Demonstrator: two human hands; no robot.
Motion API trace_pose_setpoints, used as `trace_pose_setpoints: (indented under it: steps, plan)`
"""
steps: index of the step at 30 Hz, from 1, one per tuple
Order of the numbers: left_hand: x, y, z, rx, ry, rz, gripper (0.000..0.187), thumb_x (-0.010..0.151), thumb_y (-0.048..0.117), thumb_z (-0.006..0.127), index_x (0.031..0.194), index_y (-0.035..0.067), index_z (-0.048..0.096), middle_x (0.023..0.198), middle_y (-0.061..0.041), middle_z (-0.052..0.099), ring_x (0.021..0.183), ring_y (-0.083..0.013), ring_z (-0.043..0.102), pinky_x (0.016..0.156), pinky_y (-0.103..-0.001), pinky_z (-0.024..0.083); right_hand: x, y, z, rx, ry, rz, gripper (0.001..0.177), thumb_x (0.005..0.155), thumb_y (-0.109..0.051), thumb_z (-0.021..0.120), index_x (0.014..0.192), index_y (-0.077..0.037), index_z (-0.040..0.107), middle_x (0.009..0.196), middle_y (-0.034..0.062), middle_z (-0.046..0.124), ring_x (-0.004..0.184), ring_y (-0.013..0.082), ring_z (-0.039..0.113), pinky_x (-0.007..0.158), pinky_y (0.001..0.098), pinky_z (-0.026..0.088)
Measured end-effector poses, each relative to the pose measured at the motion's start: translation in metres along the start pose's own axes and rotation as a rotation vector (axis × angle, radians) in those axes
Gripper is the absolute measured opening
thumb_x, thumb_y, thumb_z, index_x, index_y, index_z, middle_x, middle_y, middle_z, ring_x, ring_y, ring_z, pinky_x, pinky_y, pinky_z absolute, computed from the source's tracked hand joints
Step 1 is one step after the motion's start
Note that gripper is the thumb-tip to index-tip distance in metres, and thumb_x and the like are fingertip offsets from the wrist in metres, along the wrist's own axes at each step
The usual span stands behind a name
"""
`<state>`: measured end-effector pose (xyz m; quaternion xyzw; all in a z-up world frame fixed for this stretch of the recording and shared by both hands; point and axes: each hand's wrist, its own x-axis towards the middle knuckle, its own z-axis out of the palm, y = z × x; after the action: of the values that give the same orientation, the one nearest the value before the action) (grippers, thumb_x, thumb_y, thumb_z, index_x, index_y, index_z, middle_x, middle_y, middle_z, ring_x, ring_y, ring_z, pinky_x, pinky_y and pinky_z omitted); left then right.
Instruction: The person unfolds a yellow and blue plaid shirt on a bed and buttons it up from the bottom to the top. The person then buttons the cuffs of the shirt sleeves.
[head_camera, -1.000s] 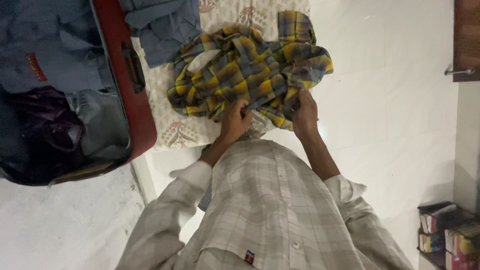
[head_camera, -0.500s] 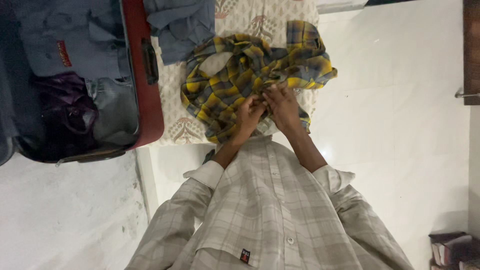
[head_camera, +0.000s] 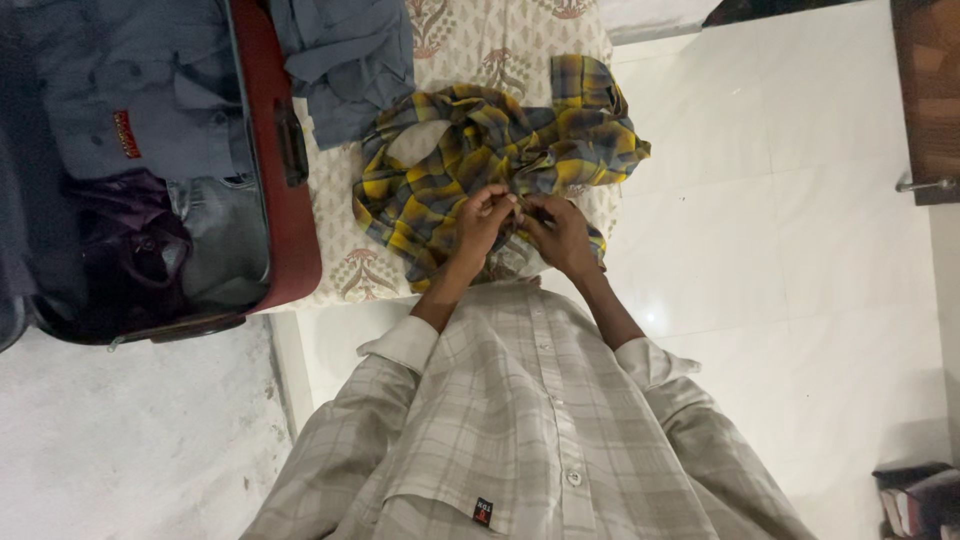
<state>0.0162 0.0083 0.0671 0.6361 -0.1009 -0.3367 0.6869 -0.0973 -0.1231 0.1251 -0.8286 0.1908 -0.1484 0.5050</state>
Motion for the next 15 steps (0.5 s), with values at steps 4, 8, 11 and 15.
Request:
trace_pose_setpoints:
  steps: [4, 8, 11, 15]
  plan:
    - [-0.005, 0.008, 0.004, -0.066, -0.049, 0.082, 0.039, 0.099, 0.031, 0.071, 0.129, 0.005, 0.067, 0.107, -0.002, 0.071, 0.1, -0.0114, 0.067, 0.085, -0.029, 0.055, -0.006, 0.016, 0.013, 0.065, 0.051, 0.116, 0.03, 0.092, -0.017, 0.078, 0.119, -0.004, 0.074, 0.093, 0.0081, 0.071, 0.08, 0.0138, 0.07, 0.069, 0.0271, 0.058]
    - [-0.021, 0.021, 0.0, 0.022, -0.093, 0.05, 0.044, 0.099, 0.029, 0.07, 0.134, 0.004, 0.066, 0.11, -0.004, 0.073, 0.096, -0.0112, 0.067, 0.08, -0.029, 0.056, -0.015, 0.023, 0.015, 0.289, 0.045, 0.24, 0.025, 0.101, -0.019, 0.073, 0.121, -0.003, 0.075, 0.091, 0.0025, 0.072, 0.078, 0.0069, 0.061, 0.068, 0.0234, 0.049]
    - [-0.032, 0.023, 0.001, 0.002, -0.117, 0.051, 0.04, 0.098, 0.024, 0.072, 0.13, 0.001, 0.064, 0.112, -0.003, 0.072, 0.099, -0.0116, 0.069, 0.084, -0.028, 0.057, -0.022, 0.018, 0.016, 0.274, 0.061, 0.271, 0.024, 0.101, -0.019, 0.072, 0.117, -0.002, 0.073, 0.091, 0.0014, 0.074, 0.079, 0.0048, 0.062, 0.068, 0.0221, 0.05]
    - [-0.034, 0.014, 0.006, 0.028, -0.068, 0.099, 0.034, 0.095, 0.02, 0.077, 0.12, 0.0, 0.065, 0.104, -0.005, 0.072, 0.091, -0.0128, 0.068, 0.079, -0.028, 0.057, -0.035, 0.014, 0.016, 0.514, 0.074, 0.398, 0.02, 0.101, -0.018, 0.069, 0.112, -0.002, 0.066, 0.092, 0.0013, 0.074, 0.08, 0.0044, 0.064, 0.069, 0.0221, 0.052]
